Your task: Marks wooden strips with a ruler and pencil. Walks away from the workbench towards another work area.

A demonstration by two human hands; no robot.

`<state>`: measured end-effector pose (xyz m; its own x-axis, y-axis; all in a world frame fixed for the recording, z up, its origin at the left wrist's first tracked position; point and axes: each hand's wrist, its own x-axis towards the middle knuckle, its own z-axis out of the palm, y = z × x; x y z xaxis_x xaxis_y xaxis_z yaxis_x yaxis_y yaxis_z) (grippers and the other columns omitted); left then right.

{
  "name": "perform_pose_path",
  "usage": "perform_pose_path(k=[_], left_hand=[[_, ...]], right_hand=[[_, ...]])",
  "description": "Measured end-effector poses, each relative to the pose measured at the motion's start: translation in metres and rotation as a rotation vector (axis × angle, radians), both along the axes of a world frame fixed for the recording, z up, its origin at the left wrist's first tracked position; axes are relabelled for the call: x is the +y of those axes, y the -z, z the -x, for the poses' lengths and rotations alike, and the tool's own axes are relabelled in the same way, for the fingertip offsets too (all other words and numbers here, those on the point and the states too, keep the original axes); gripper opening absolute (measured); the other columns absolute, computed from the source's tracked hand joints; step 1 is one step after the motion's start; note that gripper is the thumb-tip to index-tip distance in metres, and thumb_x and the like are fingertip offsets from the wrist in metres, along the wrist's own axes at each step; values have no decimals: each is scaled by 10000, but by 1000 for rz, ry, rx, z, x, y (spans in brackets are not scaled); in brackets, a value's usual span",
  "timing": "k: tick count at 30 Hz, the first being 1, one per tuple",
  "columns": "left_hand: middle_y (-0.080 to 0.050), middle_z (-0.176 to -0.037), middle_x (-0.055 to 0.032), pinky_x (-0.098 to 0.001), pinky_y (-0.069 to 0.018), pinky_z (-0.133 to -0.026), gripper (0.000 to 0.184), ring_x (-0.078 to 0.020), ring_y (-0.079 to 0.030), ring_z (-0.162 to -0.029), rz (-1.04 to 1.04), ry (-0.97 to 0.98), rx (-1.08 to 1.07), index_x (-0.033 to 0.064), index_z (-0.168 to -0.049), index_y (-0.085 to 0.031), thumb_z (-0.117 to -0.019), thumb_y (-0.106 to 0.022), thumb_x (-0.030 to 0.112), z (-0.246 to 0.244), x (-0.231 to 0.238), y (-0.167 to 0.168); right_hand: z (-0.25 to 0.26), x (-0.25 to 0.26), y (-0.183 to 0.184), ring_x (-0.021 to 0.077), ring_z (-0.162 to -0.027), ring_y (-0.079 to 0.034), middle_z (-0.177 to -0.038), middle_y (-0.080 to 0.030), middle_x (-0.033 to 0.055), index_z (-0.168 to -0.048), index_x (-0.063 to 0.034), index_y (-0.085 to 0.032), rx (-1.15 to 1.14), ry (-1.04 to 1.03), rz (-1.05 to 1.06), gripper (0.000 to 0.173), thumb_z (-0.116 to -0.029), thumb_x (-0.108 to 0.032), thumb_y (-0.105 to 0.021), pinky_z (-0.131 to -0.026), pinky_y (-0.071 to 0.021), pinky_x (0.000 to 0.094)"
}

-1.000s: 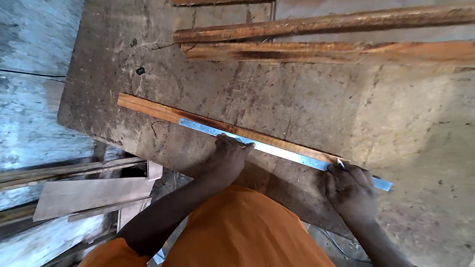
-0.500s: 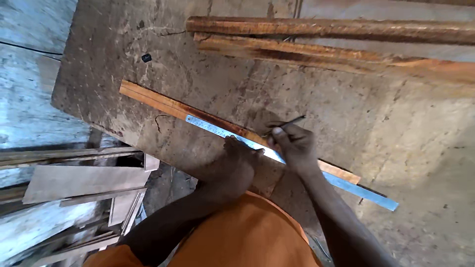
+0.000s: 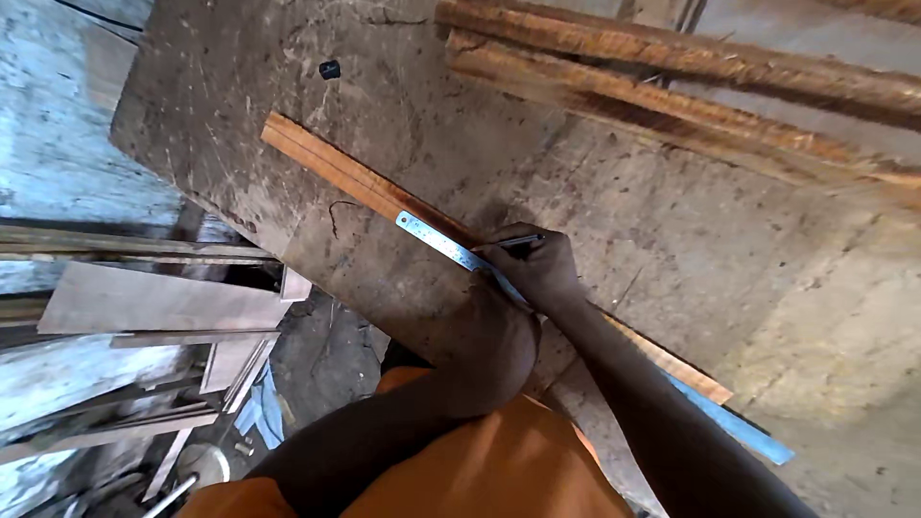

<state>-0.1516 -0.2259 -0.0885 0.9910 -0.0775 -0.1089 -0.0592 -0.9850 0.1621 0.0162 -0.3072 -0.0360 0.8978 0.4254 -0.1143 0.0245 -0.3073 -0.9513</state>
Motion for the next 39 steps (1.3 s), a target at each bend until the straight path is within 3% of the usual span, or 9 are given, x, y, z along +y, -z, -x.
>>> perform_pose_path(k=[1, 2, 4, 7, 11, 15, 24, 29, 39], left_hand=[[-518, -1396, -319, -455, -543, -912, 585, -454, -546, -1255, -24, 27, 97, 11, -1363, -572, -1024, -509, 483, -14, -3, -31], [-325, -1511, -390, -499, -467, -1039, 565, -503, -393, -1372, -54, 33, 441, -72, -1458, -416, -1084, -463, 349, -43, -11, -91], [-319, -1497, -448, -521, -462, -1053, 541, -544, -399, -1369, -97, 38, 468, -162, -1441, -390, -1090, -475, 241, -64, -17, -132], [-334, -1455, -483, -590, -430, -1045, 428, -602, -381, -1360, -208, 148, 545, -57, -1470, -439, -1075, -436, 107, -74, -19, -128], [-321, -1448, -502, -586, -425, -1052, 452, -613, -378, -1362, -216, 167, 598, 63, -1505, -463, -1083, -460, 226, -79, -19, -125], [-299, -1472, -490, -613, -401, -1056, 701, -618, -327, -1387, -157, 163, 619, 394, -1584, -360, -970, -680, 288, -79, -20, -123], [-223, -1536, -479, -592, -384, -1106, 825, -618, -277, -1435, -254, 131, 791, 207, -1608, -332, -922, -730, 433, -95, -29, -124], [-236, -1518, -487, -613, -417, -1060, 846, -628, -298, -1413, -265, 172, 754, 434, -1599, -290, -898, -763, 418, -93, -28, -124], [-307, -1453, -484, -610, -463, -952, 881, -625, -379, -1319, -263, 223, 607, 414, -1575, -356, -835, -833, 452, -78, -23, -117]], right_hand=[[-1, -1, 0, 27, -676, -680, -822, -749, -27, -976, -125, -762, -2, -6, 11, 91, -889, -152, -761, -639, -592, 265], [-2, -2, 0, 29, -692, -685, -839, -752, -22, -968, -122, -765, -11, -21, 12, 88, -887, -151, -750, -649, -596, 266], [-2, -8, -2, 38, -705, -687, -852, -751, -9, -955, -109, -764, -26, -53, 3, 79, -886, -141, -744, -658, -598, 264], [2, -27, -13, 39, -696, -689, -838, -749, -21, -941, -128, -762, 7, -61, 89, 64, -882, -154, -761, -652, -605, 275], [18, -68, -21, 36, -663, -667, -826, -736, -37, -928, -146, -758, -21, -41, 193, 54, -878, -159, -742, -616, -591, 276], [38, -112, -27, 23, -627, -636, -791, -716, -44, -912, -148, -750, -38, 26, 253, 53, -866, -165, -728, -569, -557, 251], [76, -180, -32, 24, -628, -644, -785, -723, -29, -905, -131, -754, -16, 206, 371, 52, -867, -159, -732, -586, -564, 249], [88, -204, -33, 31, -603, -629, -755, -711, -44, -888, -153, -753, -9, 277, 428, 41, -862, -171, -729, -552, -546, 270], [108, -255, -38, 31, -640, -657, -781, -731, -31, -888, -132, -756, 72, 384, 480, 22, -873, -146, -746, -597, -573, 269]])
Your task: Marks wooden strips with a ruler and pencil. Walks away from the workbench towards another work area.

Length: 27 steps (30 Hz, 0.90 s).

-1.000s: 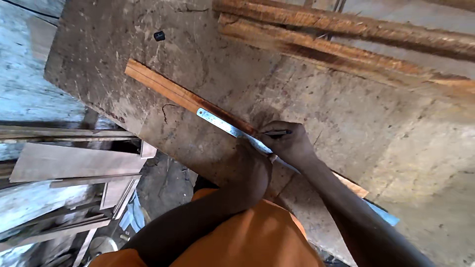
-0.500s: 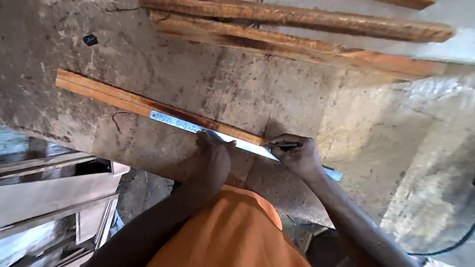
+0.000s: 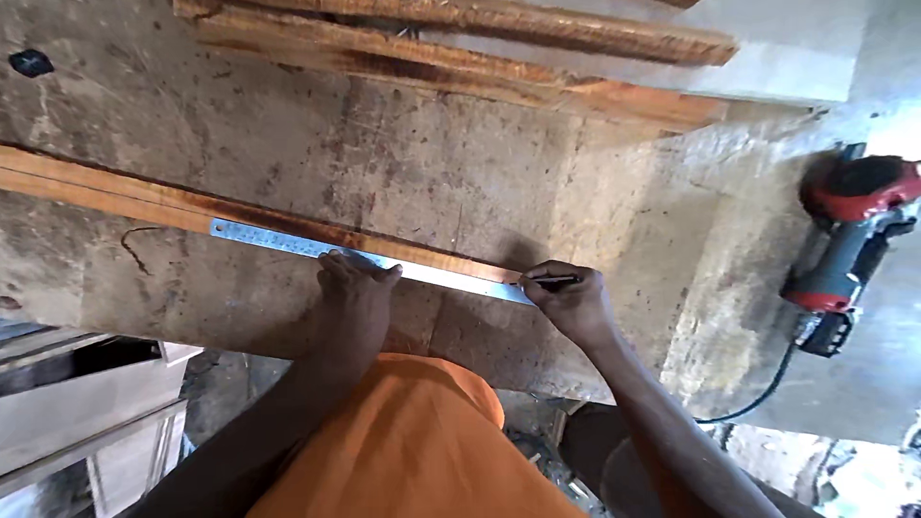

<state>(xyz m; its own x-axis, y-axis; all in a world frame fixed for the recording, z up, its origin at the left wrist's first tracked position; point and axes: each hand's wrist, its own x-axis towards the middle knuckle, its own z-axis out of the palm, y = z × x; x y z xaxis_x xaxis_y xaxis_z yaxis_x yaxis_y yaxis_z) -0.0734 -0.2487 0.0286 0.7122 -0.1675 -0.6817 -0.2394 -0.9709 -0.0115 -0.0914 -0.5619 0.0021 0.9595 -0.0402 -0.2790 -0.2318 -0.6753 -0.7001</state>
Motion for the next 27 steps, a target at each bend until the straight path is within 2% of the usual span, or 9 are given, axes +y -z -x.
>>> perform_pose_path(k=[3, 6, 9, 13, 16, 19, 22, 27], left_hand=[[-301, -1478, -471, -604, -445, -987, 874, -614, -360, -1357, -54, -4, 75, 469, -1585, -303, -857, -783, 520, -10, -3, 1], [-304, -1460, -472, -592, -474, -942, 885, -615, -373, -1328, -30, -9, 35, 458, -1574, -333, -834, -815, 508, -4, 0, 3], [-276, -1496, -475, -601, -441, -997, 871, -614, -339, -1379, -74, 1, 99, 490, -1586, -275, -865, -758, 557, -12, -3, 4], [-266, -1498, -485, -619, -421, -1016, 865, -624, -326, -1388, -49, -12, 106, 470, -1590, -286, -871, -762, 530, -13, -2, 3], [-257, -1495, -491, -630, -411, -1025, 857, -631, -315, -1388, -43, -22, 113, 459, -1589, -302, -871, -763, 529, -14, -3, 2], [-249, -1498, -487, -626, -415, -1021, 859, -629, -314, -1385, -48, -21, 123, 464, -1591, -293, -872, -751, 563, -15, -4, 0], [-236, -1505, -484, -614, -416, -1019, 866, -628, -304, -1390, -58, -13, 144, 465, -1597, -275, -877, -745, 562, -16, -4, -2], [-261, -1482, -509, -653, -422, -1001, 852, -665, -318, -1362, -19, -23, 108, 439, -1593, -310, -875, -765, 498, -12, -1, 2]], right_hand=[[5, -8, -1, 29, -640, -657, -793, -735, -23, -900, -120, -757, -5, 11, -1, 26, -877, -130, -750, -601, -574, 259], [6, -11, 2, 32, -658, -665, -814, -741, -23, -916, -119, -761, -7, 12, -34, 33, -885, -122, -750, -616, -583, 251], [6, -17, 7, 53, -605, -644, -775, -734, -14, -901, -110, -763, 9, 64, -97, 41, -872, -137, -755, -557, -555, 263], [9, -31, 0, 60, -579, -619, -753, -719, 10, -910, -64, -747, 73, 149, -127, 40, -871, -63, -750, -540, -536, 248], [15, -44, -2, 55, -574, -617, -748, -720, 9, -904, -68, -746, 80, 179, -88, 40, -866, -65, -759, -538, -532, 245], [17, -56, -6, 85, -591, -631, -747, -717, 12, -894, -100, -748, 102, 168, 78, 34, -874, -116, -771, -562, -551, 313], [17, -55, -13, 168, -640, -665, -764, -721, 40, -910, -133, -760, 163, 119, 309, 39, -895, -170, -755, -612, -550, 480], [12, -39, -11, 167, -639, -666, -768, -723, 42, -923, -142, -761, 167, 79, 300, 53, -913, -194, -761, -612, -557, 478]])
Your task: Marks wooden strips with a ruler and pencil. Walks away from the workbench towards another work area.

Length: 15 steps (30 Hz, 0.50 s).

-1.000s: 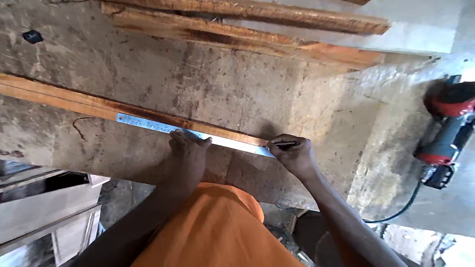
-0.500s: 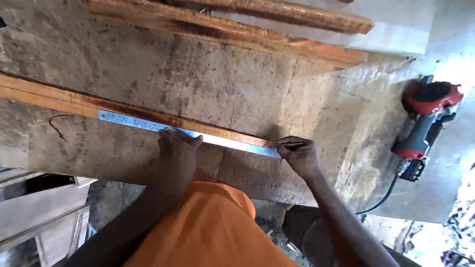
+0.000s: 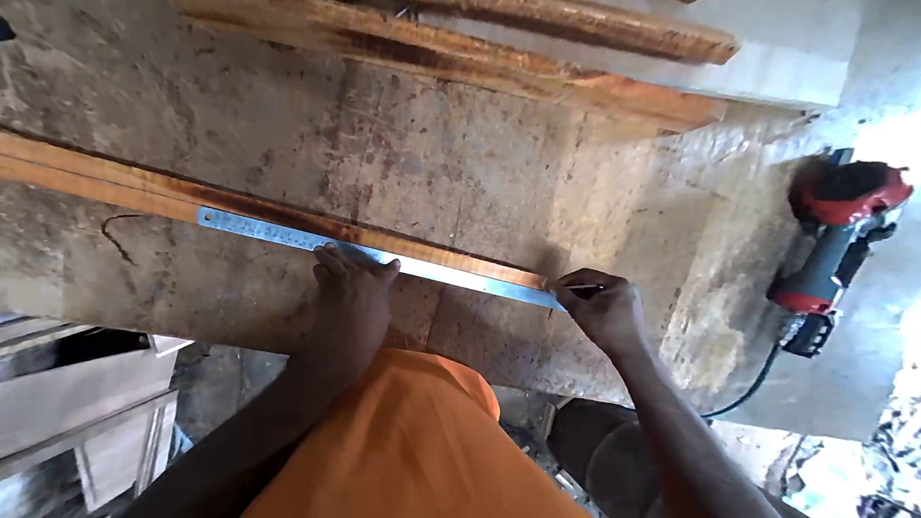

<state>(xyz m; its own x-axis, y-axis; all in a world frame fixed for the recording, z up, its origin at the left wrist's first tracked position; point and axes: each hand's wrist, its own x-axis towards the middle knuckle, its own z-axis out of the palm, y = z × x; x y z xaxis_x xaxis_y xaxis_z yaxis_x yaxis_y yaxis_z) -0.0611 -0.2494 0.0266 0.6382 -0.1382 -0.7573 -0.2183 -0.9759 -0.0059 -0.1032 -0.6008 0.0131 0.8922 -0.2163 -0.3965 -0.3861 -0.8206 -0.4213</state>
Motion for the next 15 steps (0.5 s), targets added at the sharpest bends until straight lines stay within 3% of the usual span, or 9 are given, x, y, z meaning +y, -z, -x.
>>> perform_pose_path(k=[3, 7, 11, 12, 13, 15], left_hand=[[-185, -1513, -521, -682, -383, -1057, 868, -685, -264, -1392, 23, -60, 2, 416, -1600, -307, -871, -775, 458, 1, -2, 1], [-198, -1521, -510, -668, -359, -1090, 831, -666, -249, -1417, 44, -119, -23, 419, -1581, -346, -872, -778, 398, 3, -1, 2], [-291, -1497, -489, -698, -321, -1111, 685, -653, -270, -1418, 103, -98, -73, 274, -1594, -373, -975, -665, 307, 9, 2, -2], [-388, -1479, -437, -676, -318, -1124, 562, -612, -328, -1415, 160, -142, -144, 252, -1552, -457, -1010, -605, 223, 14, 3, -4], [-535, -1411, -345, -614, -331, -1140, 422, -528, -431, -1384, 264, -265, -279, 220, -1437, -611, -1021, -570, 158, 21, 4, -1], [-649, -1267, -255, -515, -427, -1102, 267, -418, -559, -1276, 417, -446, -435, 54, -1219, -706, -1020, -569, 166, 28, 5, 5]], right_hand=[[-12, 28, -4, 222, -625, -649, -718, -682, 71, -875, -103, -732, -8, -141, 68, 77, -929, -157, -721, -589, -520, 524], [-38, 76, 0, 278, -597, -637, -676, -654, 89, -831, -109, -698, -26, -279, 71, 134, -934, -190, -721, -542, -484, 569], [-69, 148, 16, 283, -648, -679, -738, -698, 78, -884, -137, -736, -91, -477, -11, 105, -928, -230, -716, -576, -528, 580], [-78, 171, 18, 277, -666, -690, -767, -716, 81, -915, -133, -757, -110, -511, -62, 111, -936, -234, -715, -597, -543, 578], [-87, 195, 18, 269, -681, -698, -786, -727, 78, -941, -133, -770, -114, -534, -115, 127, -946, -246, -713, -616, -554, 573], [-105, 244, 20, 233, -685, -690, -781, -718, 57, -916, -131, -756, -138, -609, -219, 143, -952, -254, -693, -629, -561, 536]])
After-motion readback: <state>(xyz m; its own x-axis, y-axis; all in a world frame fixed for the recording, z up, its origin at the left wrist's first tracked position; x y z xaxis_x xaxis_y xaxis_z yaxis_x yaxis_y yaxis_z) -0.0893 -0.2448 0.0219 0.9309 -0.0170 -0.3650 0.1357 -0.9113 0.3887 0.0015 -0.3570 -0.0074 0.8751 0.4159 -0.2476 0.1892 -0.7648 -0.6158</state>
